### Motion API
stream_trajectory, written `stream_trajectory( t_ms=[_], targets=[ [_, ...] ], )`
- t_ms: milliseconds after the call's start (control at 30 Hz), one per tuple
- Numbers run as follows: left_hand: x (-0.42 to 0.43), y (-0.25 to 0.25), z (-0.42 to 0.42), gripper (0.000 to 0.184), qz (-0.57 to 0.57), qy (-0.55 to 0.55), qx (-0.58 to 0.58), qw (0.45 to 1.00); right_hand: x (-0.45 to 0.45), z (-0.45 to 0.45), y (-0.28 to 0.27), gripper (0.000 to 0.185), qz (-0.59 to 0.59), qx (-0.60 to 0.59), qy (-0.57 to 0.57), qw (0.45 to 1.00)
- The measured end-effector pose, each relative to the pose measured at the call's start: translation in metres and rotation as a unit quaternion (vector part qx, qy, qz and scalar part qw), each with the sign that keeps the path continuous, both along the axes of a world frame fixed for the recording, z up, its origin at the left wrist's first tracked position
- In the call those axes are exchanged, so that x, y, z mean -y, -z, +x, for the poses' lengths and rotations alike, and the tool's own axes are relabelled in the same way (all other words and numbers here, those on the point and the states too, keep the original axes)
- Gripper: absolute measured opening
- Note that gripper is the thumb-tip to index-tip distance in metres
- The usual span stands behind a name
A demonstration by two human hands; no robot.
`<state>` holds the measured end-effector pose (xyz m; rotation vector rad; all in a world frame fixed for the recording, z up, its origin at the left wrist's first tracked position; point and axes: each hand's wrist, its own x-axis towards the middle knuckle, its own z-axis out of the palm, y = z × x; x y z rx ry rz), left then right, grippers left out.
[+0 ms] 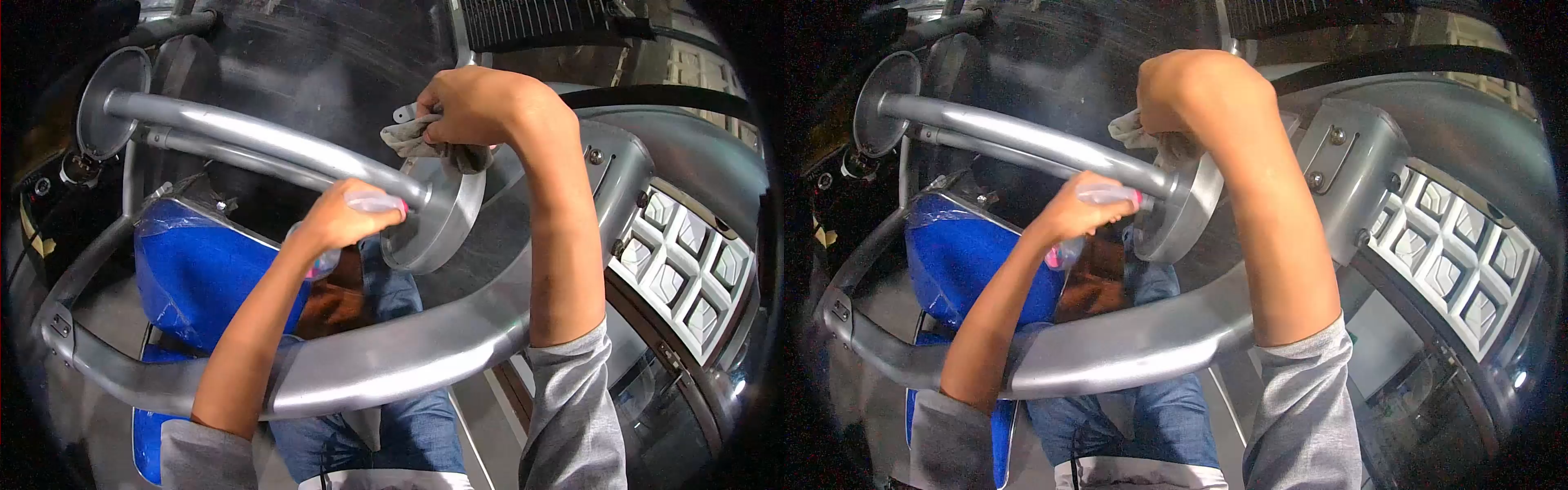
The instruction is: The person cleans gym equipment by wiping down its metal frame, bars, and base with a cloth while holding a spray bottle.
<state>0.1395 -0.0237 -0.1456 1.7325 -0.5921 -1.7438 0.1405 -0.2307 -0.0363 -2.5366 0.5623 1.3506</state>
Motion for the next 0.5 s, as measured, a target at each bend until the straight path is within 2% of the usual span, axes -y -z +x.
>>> stream_trajectory(
  t_ms=[33, 100, 133, 167, 233, 267, 300, 333, 367, 400, 467, 500],
  targets=[
    [-0.004, 0.002, 0.003, 0.032, -0.052, -0.024, 0.054, 0.997, -0.002, 0.000, 0.006, 0.034, 0.003, 0.001, 0.002, 1.000],
    [-0.008, -0.005, 0.022, 0.034, -0.053, -0.063, 0.082, 0.993, -0.004, -0.004, 0.025, 0.034, 0.018, 0.038, -0.041, 0.998],
    [-0.010, -0.011, 0.033, 0.035, -0.027, -0.087, 0.059, 0.994, -0.012, -0.014, 0.023, 0.031, 0.012, 0.128, -0.063, 0.990],
    [-0.013, -0.019, 0.045, 0.037, -0.002, -0.111, 0.036, 0.993, -0.019, -0.021, 0.021, 0.019, 0.042, 0.200, -0.086, 0.975],
    [-0.020, -0.038, 0.067, 0.037, 0.015, -0.126, 0.075, 0.989, -0.034, -0.029, 0.042, 0.017, -0.001, 0.331, -0.241, 0.912],
    [-0.020, -0.048, 0.073, 0.037, 0.016, -0.127, 0.074, 0.989, -0.044, -0.022, 0.042, 0.018, 0.050, 0.162, -0.183, 0.968],
    [-0.022, -0.059, 0.078, 0.036, 0.019, -0.108, 0.128, 0.986, -0.056, -0.026, 0.061, 0.020, 0.050, 0.134, -0.206, 0.968],
    [-0.024, -0.066, 0.081, 0.035, 0.021, -0.088, 0.182, 0.979, -0.070, -0.026, 0.069, 0.021, 0.083, 0.059, -0.172, 0.980],
    [-0.025, -0.071, 0.082, 0.035, 0.018, -0.090, 0.180, 0.979, -0.084, -0.032, 0.078, 0.021, 0.102, 0.022, -0.199, 0.974],
    [-0.025, -0.075, 0.081, 0.036, 0.014, -0.092, 0.201, 0.975, -0.090, -0.061, 0.101, 0.021, 0.156, 0.104, -0.267, 0.945],
    [-0.026, -0.076, 0.074, 0.036, 0.007, -0.098, 0.215, 0.972, -0.122, -0.076, 0.135, 0.023, 0.141, -0.113, -0.203, 0.963],
    [-0.027, -0.074, 0.069, 0.036, -0.037, -0.119, 0.235, 0.964, -0.137, -0.072, 0.141, 0.027, 0.102, -0.234, -0.178, 0.950]
  ],
)
